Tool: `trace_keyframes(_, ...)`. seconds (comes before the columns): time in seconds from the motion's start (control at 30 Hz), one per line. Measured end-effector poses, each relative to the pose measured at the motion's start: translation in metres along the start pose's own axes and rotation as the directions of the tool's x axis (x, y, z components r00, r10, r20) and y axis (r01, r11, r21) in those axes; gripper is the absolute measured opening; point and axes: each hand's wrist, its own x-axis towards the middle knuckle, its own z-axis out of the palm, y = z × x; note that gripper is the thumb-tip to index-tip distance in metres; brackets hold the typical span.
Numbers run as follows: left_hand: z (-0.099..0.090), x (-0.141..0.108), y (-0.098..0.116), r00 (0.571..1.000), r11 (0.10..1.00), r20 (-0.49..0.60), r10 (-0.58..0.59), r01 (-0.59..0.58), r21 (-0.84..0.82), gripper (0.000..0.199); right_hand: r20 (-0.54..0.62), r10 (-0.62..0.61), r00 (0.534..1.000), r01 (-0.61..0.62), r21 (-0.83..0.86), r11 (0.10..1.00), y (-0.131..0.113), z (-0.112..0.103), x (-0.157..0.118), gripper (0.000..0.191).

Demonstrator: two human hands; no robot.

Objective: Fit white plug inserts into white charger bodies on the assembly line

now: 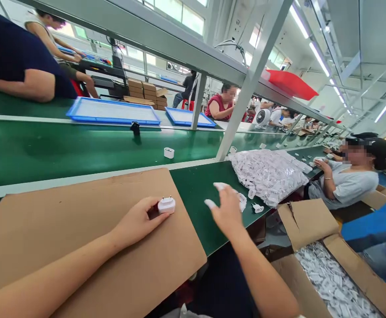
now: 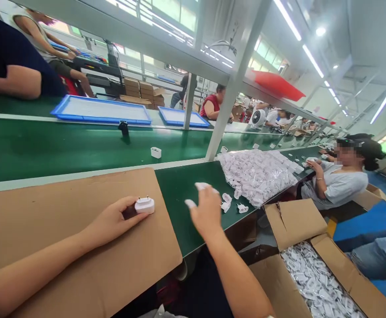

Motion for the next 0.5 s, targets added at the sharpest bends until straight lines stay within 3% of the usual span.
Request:
trace_keyframes(0.07, -0.002, 0.003, 0.000, 0.999, 0.999, 0.023, -0.030, 0.030, -0.014, 0.048, -0.043, 0.233, 0.971, -0.235, -0.305, 0.923, 0.033, -0.017, -0.008, 0.051)
trace_keyframes(0.1, -0.006, 0.006, 0.001, 0.998, 0.998, 0.042, -0.053, 0.054, -0.025, 0.047, -0.030, 0.311, 0.950, -0.297, -0.399, 0.868, 0.047, -0.022, -0.011, 0.046)
trace_keyframes(0.17, -0.018, 0.018, 0.002, 0.992, 0.995, 0.064, -0.104, 0.104, 0.010, 0.045, -0.006, 0.373, 0.928, -0.331, -0.476, 0.815, 0.069, -0.025, -0.014, 0.033)
trace_keyframes(0.23, -0.036, 0.036, 0.001, 0.986, 0.980, 0.023, -0.164, 0.161, 0.119, 0.042, 0.037, 0.341, 0.939, -0.288, -0.453, 0.843, 0.079, -0.021, -0.012, 0.031)
trace_keyframes(0.33, -0.069, 0.071, -0.011, 0.959, 0.930, -0.129, -0.252, 0.277, 0.243, 0.042, 0.103, 0.237, 0.966, -0.198, -0.298, 0.934, 0.072, -0.008, 0.001, 0.036)
trace_keyframes(0.4, -0.090, 0.092, -0.025, 0.926, 0.893, -0.237, -0.294, 0.354, 0.276, 0.040, 0.125, 0.165, 0.978, -0.155, -0.080, 0.985, 0.058, 0.006, 0.016, 0.034)
trace_keyframes(0.43, -0.099, 0.101, -0.033, 0.907, 0.875, -0.286, -0.310, 0.390, 0.287, 0.038, 0.139, 0.153, 0.978, -0.165, 0.084, 0.983, 0.049, 0.014, 0.025, 0.031)
trace_keyframes(0.5, -0.115, 0.113, -0.049, 0.868, 0.841, -0.370, -0.333, 0.450, 0.301, 0.034, 0.203, 0.173, 0.964, -0.246, 0.424, 0.871, 0.032, 0.033, 0.044, 0.022)
